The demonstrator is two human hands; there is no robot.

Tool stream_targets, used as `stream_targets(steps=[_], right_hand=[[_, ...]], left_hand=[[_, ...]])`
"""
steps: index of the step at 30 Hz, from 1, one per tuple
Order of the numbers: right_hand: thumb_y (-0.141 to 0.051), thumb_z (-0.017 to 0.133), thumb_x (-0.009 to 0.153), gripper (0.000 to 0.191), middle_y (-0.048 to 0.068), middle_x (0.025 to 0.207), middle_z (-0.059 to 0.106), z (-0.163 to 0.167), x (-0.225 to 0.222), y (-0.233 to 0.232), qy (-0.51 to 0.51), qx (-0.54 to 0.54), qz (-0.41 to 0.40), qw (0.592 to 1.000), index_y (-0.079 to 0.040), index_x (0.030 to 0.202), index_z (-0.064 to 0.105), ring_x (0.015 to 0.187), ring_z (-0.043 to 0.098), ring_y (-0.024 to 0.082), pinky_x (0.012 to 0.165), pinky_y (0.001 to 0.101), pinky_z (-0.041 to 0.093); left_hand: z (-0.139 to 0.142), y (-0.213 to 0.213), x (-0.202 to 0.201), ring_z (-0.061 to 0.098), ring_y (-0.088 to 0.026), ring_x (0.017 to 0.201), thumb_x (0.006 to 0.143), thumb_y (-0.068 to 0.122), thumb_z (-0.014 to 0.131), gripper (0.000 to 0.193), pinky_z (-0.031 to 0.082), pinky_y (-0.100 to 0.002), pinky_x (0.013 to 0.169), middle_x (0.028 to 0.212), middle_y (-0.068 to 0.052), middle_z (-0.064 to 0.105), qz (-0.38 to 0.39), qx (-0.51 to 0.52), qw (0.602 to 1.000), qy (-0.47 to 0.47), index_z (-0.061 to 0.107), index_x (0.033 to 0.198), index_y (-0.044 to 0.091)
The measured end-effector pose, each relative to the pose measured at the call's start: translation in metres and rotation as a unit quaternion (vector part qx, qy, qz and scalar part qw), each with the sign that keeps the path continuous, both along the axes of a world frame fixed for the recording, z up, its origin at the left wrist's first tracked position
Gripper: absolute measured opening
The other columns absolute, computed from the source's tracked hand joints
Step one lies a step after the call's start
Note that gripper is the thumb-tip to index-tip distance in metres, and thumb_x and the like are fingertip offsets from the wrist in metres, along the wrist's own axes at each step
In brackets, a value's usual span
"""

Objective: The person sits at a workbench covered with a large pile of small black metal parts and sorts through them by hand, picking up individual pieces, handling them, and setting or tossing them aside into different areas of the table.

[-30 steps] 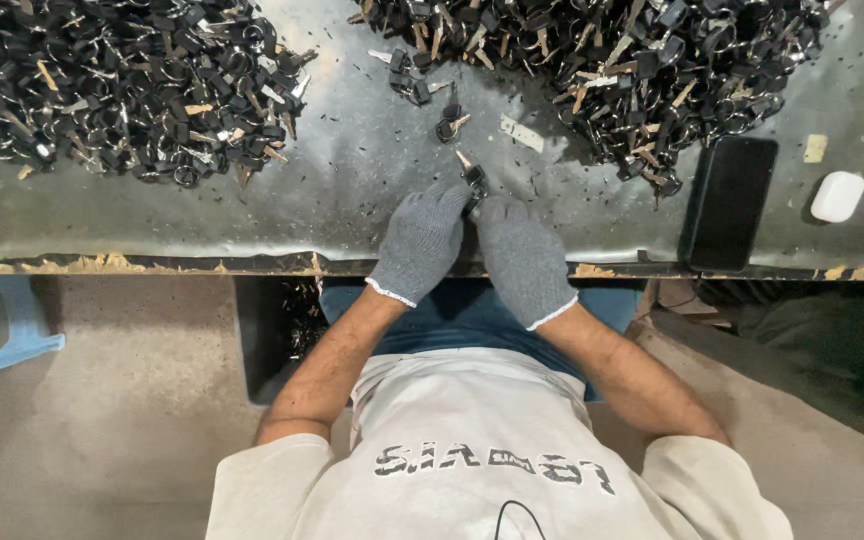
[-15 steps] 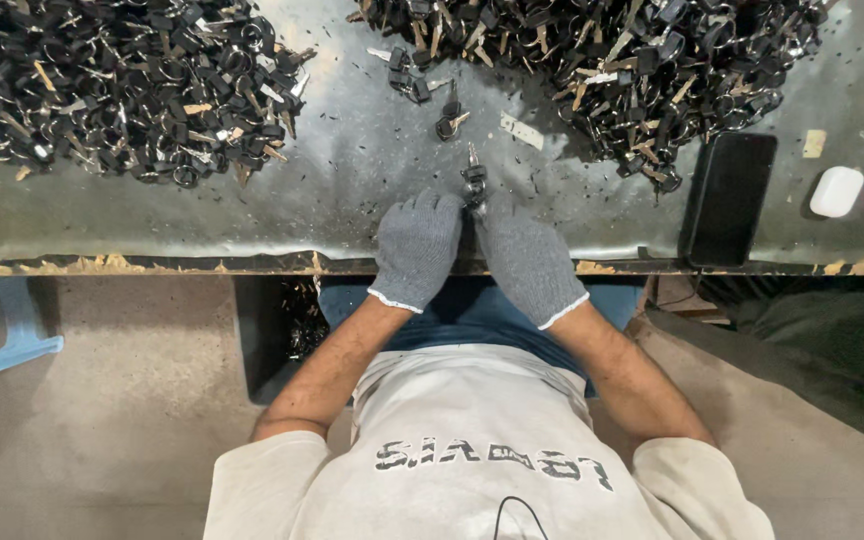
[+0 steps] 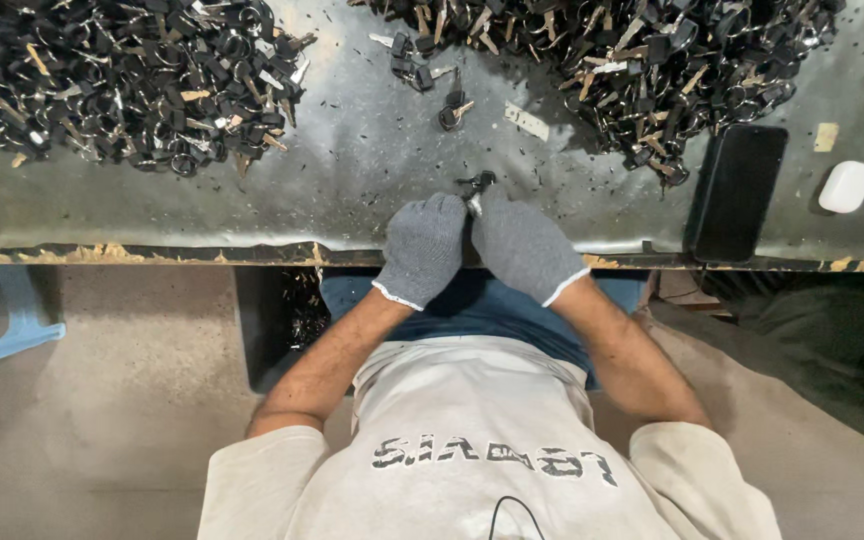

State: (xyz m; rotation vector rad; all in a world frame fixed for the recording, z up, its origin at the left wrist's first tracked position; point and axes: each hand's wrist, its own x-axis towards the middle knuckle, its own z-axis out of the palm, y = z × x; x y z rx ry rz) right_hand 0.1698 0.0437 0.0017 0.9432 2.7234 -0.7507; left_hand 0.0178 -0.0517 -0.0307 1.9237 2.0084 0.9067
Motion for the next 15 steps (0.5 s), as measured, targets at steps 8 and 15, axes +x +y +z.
stream_targets(steps=[8, 15], right_hand=[[-0.027, 0.064, 0.096, 0.038, 0.025, 0.084, 0.069, 0.026, 0.009, 0.000, 0.029, 0.065, -0.092, 0.993, 0.002, 0.120, 0.055, 0.071, 0.070, 0.044, 0.058, 0.0521, 0.056], [-0.024, 0.060, 0.103, 0.021, 0.019, 0.079, 0.070, 0.020, -0.003, -0.019, -0.049, 0.126, -0.081, 0.988, -0.004, 0.104, 0.058, 0.068, 0.073, 0.035, 0.056, 0.0449, 0.058]], left_hand=[[0.018, 0.008, -0.004, 0.063, -0.035, 0.067, 0.085, 0.017, 0.073, 0.014, 0.049, -0.047, 0.062, 0.078, -0.012, 0.063, 0.049, -0.006, 0.999, -0.011, 0.062, 0.085, 0.009], [0.009, 0.005, 0.000, 0.064, -0.032, 0.071, 0.082, 0.012, 0.071, 0.012, 0.050, -0.046, 0.065, 0.078, -0.011, 0.061, 0.015, 0.014, 1.000, 0.002, 0.059, 0.086, 0.011]])
